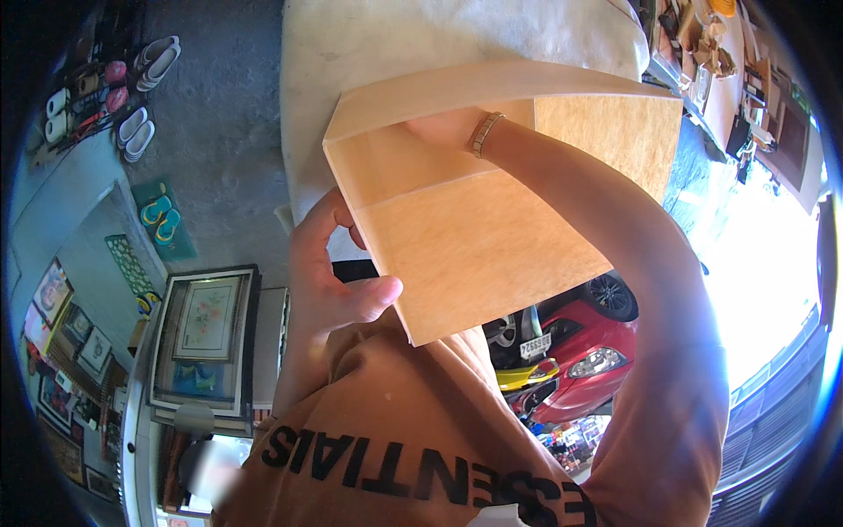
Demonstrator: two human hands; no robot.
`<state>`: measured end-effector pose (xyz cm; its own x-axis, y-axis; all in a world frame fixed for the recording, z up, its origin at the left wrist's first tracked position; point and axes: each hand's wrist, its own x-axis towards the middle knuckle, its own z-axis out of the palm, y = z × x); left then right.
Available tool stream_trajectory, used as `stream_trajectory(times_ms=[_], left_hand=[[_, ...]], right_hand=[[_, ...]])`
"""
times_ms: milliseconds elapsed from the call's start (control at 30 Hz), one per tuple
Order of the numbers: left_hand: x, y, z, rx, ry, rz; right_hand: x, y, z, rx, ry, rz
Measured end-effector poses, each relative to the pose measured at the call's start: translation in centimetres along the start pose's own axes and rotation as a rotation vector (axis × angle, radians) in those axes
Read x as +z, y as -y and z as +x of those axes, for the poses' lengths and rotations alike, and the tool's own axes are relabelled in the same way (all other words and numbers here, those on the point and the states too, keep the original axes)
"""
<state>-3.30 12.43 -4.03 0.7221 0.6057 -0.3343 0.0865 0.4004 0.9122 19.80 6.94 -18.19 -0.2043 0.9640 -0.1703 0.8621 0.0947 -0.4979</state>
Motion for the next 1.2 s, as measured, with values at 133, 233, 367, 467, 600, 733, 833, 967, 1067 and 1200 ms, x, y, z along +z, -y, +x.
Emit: stream_trajectory(times_ms=[133,233,367,467,600,733,833,967,1067,1200], left_hand=[[0.3,0.3,-0.1,-0.003,-0.041,-0.034],[0.4,0.5,-0.1,-0.010,-0.070,-0.020],[0.5,0.7,-0.2,-0.006,-0.082,-0.005],[0.5,0.8,-0.3,-0.001,-0.098,0.000],[0.4,0.8,-0.3,0.003,-0.101,0.011],[0.4,0.9,-0.3,0.017,-0.104,0.010],[0.4,1.0,-0.4,0.012,-0.107,0.007],[0.5,1.1,-0.4,0.010,-0.113,0.006],[0.7,1.2,-0.4,0.005,-0.123,-0.008],[0.7,1.2,-0.4,0.017,-0.128,0.011]], right_hand=[[0.8,0.1,0.4,-0.016,0.053,-0.115],[1.1,0.4,0.5,0.085,0.238,-0.124],[1.3,0.7,0.4,-0.007,-0.026,-0.128],[1.5,0.6,0.3,-0.013,-0.021,-0.174],[1.7,0.5,0.3,-0.042,-0.028,-0.180],[1.6,0.5,0.5,-0.020,0.020,-0.118],[1.4,0.8,0.8,0.061,0.004,0.099],[1.4,1.4,1.3,0.085,-0.027,0.067],[1.6,1.6,1.4,0.077,-0.038,-0.026],[2.0,1.2,1.4,0.083,-0.015,-0.039]])
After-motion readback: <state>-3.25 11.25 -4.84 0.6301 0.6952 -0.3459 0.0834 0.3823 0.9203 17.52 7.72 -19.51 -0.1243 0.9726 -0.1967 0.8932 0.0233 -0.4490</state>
